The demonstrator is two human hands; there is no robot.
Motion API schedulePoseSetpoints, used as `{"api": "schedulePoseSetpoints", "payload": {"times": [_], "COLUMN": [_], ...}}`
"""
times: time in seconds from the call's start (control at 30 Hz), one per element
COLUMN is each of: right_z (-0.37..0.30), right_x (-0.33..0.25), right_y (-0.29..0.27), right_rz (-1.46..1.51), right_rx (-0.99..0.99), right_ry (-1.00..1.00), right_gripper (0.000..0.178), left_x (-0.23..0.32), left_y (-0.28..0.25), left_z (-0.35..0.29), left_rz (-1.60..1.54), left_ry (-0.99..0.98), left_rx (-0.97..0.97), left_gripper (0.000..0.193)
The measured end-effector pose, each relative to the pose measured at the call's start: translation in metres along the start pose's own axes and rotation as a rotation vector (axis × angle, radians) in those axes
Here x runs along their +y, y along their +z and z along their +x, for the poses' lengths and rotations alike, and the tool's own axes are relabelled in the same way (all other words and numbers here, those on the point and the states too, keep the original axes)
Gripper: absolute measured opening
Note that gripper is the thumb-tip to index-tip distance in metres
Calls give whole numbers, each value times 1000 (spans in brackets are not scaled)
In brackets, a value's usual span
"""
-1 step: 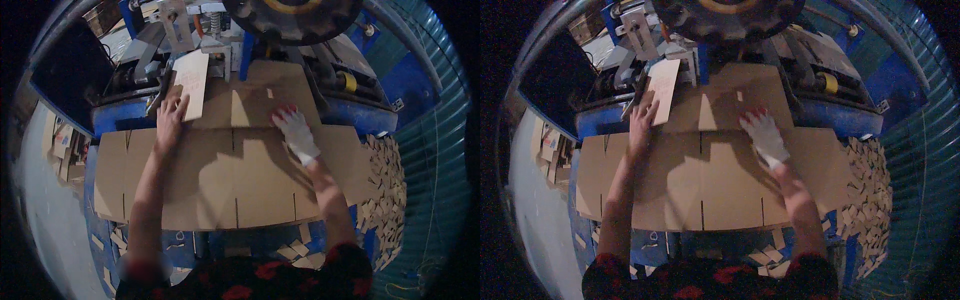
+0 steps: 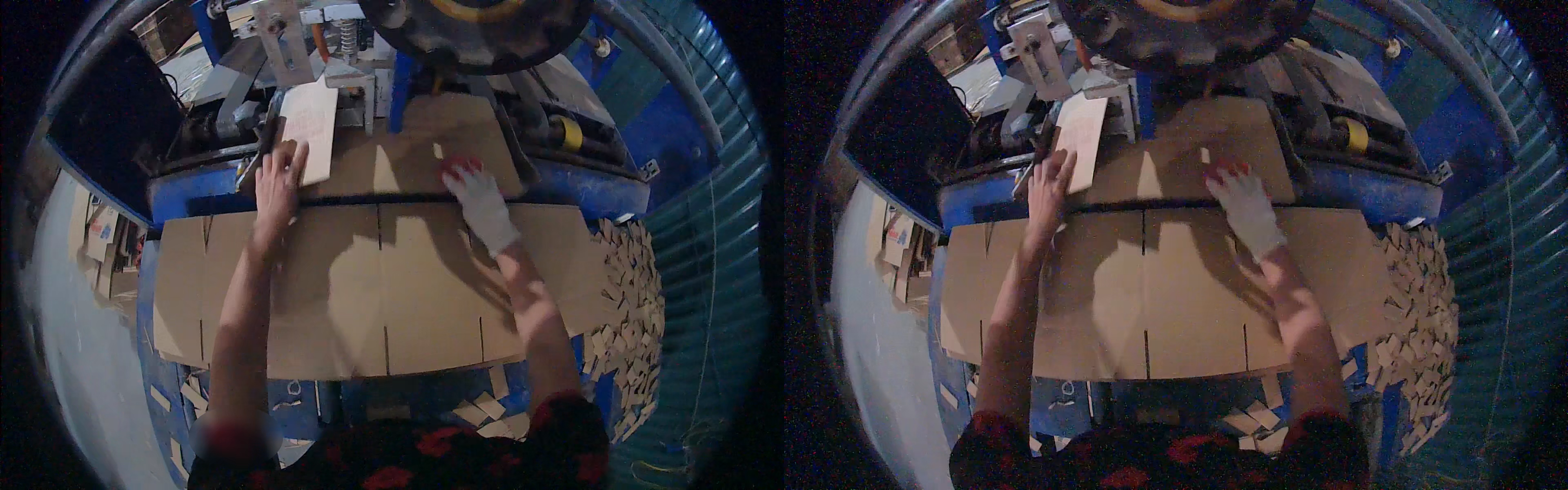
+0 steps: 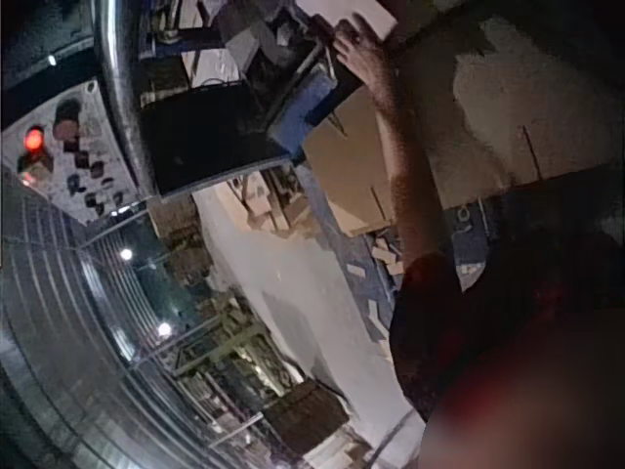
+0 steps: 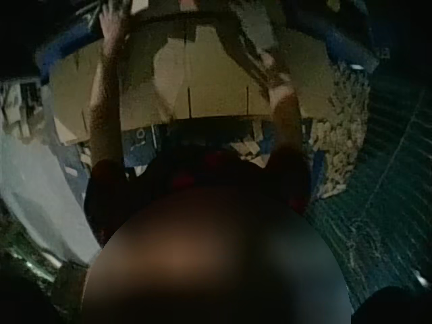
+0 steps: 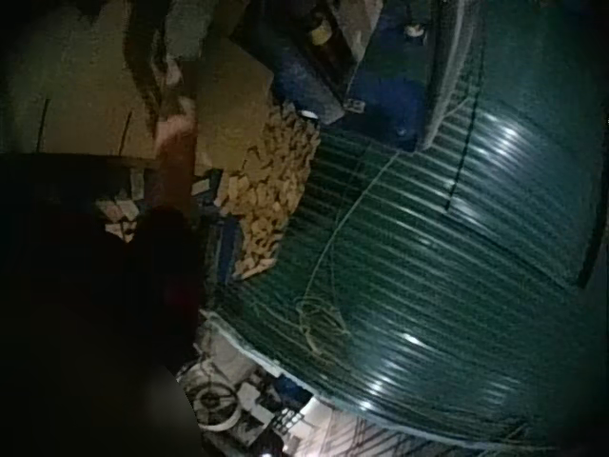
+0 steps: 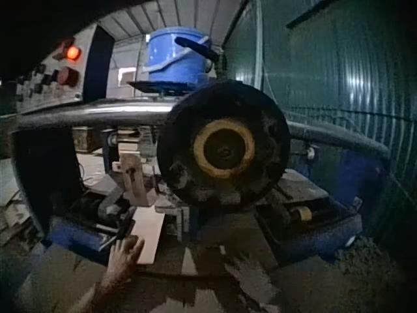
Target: The person repeatedly folds flat cardboard sheets into box shapes using a blue machine. They align the cardboard, fold the flaps, and press the edges to form the box structure. The process is repeated continuously throughout the clip.
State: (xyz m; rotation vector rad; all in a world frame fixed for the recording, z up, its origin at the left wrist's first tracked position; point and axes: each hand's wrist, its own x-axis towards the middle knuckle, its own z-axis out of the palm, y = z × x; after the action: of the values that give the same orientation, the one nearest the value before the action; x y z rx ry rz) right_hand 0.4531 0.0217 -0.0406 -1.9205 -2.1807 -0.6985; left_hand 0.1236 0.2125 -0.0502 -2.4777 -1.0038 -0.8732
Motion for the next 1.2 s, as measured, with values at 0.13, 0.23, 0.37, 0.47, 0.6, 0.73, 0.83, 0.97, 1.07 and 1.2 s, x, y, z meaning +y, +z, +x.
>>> {"api": "schedulePoseSetpoints", "payload": {"times": [0.13,0.23,0.37,0.47,0.6,0.73,0.83,0.97,1.07,1.2], "right_z": [65,50,-61,-168,-274,-333,-370,-398,-387,-332], "right_x": [33,37,35,20,-3,-9,-15,-20,-12,-37], "right_y": [27,14,-42,-81,-112,-135,-142,-131,-139,-191], "right_rz": [-35,137,226,162,9,-144,156,1620,1241,1023], "right_rx": [37,164,95,-7,-269,-181,141,665,861,990], "right_ry": [187,262,324,498,595,966,1495,1567,1444,1105], "right_gripper": [47,43,50,71,75,74,67,52,40,39], "left_x": [8,8,-38,-70,-86,-89,-97,-110,-97,-51], "left_y": [36,12,-81,-158,-217,-230,-229,-236,-255,-289], "left_z": [51,20,-100,-200,-277,-306,-316,-306,-283,-262], "left_rz": [-100,-529,-83,358,328,178,236,236,171,-816], "left_ry": [-209,-89,-372,-765,-1052,-1000,-1031,-988,-817,-846], "left_rx": [-72,-44,-266,-269,-400,-350,-499,-573,-331,173], "left_gripper": [64,48,44,52,70,79,83,84,66,43]}}
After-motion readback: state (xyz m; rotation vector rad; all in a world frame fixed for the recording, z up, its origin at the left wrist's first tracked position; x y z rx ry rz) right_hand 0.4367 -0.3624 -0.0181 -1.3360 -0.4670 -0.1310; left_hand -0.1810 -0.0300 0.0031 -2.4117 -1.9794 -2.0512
